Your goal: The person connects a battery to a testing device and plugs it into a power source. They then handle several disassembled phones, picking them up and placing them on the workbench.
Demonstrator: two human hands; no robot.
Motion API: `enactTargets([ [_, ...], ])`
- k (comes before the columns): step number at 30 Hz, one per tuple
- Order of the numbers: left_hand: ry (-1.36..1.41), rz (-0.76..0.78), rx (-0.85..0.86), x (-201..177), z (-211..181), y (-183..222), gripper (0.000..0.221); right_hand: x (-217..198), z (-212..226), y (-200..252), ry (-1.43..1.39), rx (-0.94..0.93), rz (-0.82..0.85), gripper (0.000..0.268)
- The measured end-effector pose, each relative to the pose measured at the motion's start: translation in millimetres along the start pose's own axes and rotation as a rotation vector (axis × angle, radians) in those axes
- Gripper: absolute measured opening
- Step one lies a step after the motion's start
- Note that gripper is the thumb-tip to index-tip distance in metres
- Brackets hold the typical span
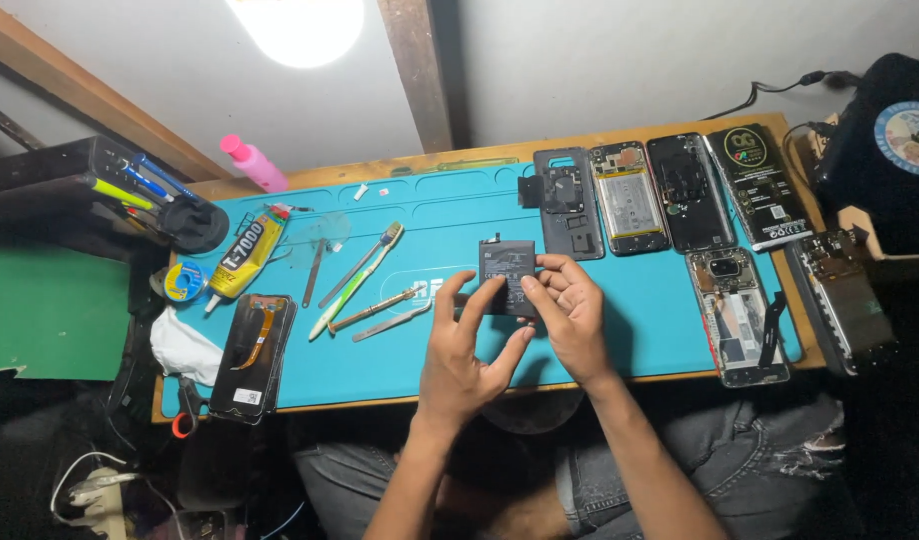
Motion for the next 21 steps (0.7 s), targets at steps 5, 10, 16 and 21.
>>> enactTargets([
  [5, 0.021, -0.076, 0.052, 1, -2, 0, 0.086, 1, 2, -1, -0.011, -0.005, 0.004, 0.025],
  [10, -0.024, -0.017, 0.039, 1, 2, 3, 0.076, 3, 4, 0, -0.010, -0.003, -0.012, 0.025],
  [16, -0.047, 0.005, 0.040, 6, -1, 3, 0.078, -1, -2, 1, -0.048, -0.016, -0.042, 0.025],
  [21, -0.082, -0.009, 0.048, 8, 0, 4, 0.087, -3, -6, 1, -0.078, -0.025, -0.051, 0.024],
])
Point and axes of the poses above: each hand's wrist, its own y-axis away from the middle knuckle, its own x-axis out of the palm, z = x × y, the point moved 2 cm from there along -y, towards the middle knuckle, and after that the axes turned 9 degrees about -x, right-handed, at the moved point
